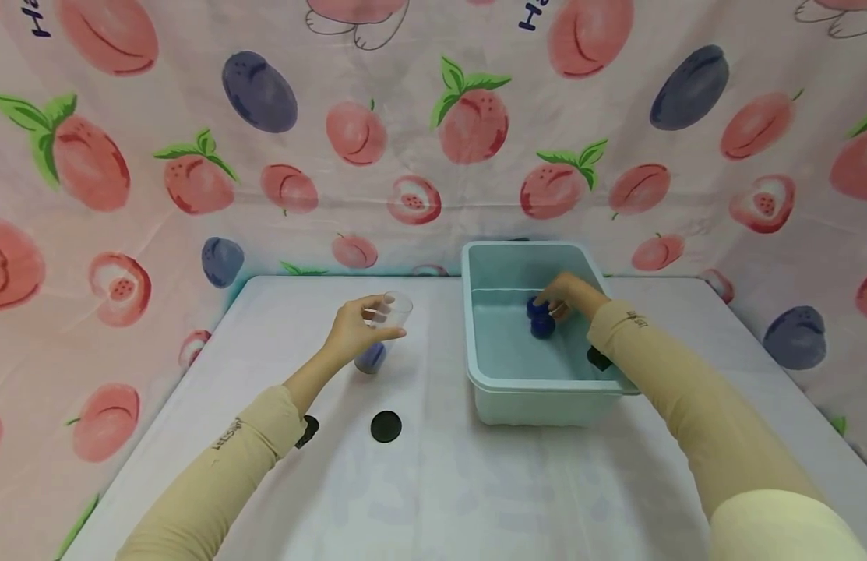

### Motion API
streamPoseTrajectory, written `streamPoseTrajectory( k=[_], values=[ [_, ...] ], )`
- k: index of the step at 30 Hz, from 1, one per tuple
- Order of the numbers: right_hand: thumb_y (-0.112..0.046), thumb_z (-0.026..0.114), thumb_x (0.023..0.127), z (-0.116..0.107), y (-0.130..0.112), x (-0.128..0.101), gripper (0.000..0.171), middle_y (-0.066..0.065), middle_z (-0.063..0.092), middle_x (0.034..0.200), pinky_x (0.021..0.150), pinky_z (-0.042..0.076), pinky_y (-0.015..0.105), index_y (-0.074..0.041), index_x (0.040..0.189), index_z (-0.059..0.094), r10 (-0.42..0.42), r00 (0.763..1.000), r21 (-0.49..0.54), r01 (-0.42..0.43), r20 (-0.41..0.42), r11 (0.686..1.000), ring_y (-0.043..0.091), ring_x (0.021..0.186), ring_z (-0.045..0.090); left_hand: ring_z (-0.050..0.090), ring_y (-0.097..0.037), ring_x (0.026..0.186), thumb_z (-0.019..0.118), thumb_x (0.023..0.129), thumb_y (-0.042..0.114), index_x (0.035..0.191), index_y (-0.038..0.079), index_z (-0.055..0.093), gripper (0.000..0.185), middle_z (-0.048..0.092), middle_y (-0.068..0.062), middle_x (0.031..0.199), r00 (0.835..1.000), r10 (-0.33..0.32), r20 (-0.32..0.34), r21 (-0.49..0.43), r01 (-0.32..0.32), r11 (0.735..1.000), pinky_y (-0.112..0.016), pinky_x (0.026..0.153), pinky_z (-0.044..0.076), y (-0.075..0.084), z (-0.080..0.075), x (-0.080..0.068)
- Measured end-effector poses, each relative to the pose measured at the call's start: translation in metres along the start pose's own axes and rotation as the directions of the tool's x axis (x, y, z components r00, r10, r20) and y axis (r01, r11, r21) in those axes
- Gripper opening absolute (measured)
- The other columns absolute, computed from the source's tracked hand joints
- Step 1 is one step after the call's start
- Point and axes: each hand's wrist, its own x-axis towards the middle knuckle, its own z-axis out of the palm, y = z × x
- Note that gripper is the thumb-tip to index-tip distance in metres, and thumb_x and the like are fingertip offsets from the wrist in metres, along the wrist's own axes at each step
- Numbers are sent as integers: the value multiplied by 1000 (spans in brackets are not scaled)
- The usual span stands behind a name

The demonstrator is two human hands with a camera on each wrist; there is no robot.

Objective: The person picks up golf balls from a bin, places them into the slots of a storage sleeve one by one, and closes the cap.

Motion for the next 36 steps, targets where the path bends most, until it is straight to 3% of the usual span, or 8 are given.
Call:
streamPoseTrajectory(
  k=[9,11,16,18,24,27,29,36],
  values=[
    [-7,58,90,11,-12,-51,58,37,44,129,91,52,47,17,134,31,6,1000,-29,-6,-15,1000,48,115,52,58,-34,110,81,73,17,126,3,58,59,62,-20,119,1000,2,0,13,-2,1000,-41,86,54,2,-1,0],
    [-8,62,88,10,-6,-32,56,34,48,126,88,54,47,14,133,36,0,1000,-32,-1,-16,999,45,112,54,58,-34,110,81,73,17,126,2,57,60,62,-20,119,1000,1,1,19,-2,1000,-41,86,54,2,-2,-1],
    [-16,74,81,-1,33,78,60,31,57,114,80,57,45,11,125,45,-10,999,-26,11,43,1000,42,101,60,58,-34,110,81,73,17,127,3,57,60,61,-20,121,1000,-12,6,26,12,1000,-42,87,54,3,-2,-2],
    [-14,73,81,1,35,85,60,33,55,116,80,57,45,14,126,43,9,999,-35,-7,51,999,44,101,60,58,-34,110,81,73,16,126,3,58,59,61,-20,122,1000,-10,7,23,9,1000,-42,87,54,3,-2,-2],
    [1,58,89,22,-16,-50,49,33,43,133,94,52,37,17,131,38,38,998,-124,-31,56,992,42,116,54,58,-33,111,80,74,16,126,3,58,58,60,-18,124,1000,-8,0,23,8,1000,-42,87,54,3,-3,-3],
    [0,53,92,28,-28,-82,53,33,36,139,99,48,35,18,136,30,70,994,-132,-58,80,989,41,124,48,57,-33,112,80,74,17,127,3,57,59,59,-17,125,1000,-18,2,22,18,1000,-42,88,53,3,-3,-3],
    [-2,54,92,31,-29,-85,58,31,34,141,98,49,34,17,139,25,97,991,-126,-85,95,988,40,127,46,57,-34,112,80,75,17,127,4,57,58,59,-17,125,1000,-20,3,26,20,999,-42,88,53,3,-3,-4],
    [-9,71,83,30,-7,-25,80,32,40,134,81,57,33,17,139,19,106,979,-127,-85,171,988,41,111,57,58,-33,112,81,74,17,127,4,57,59,60,-18,123,1000,-21,-3,29,21,999,-43,88,53,2,-4,-4]
  ],
)
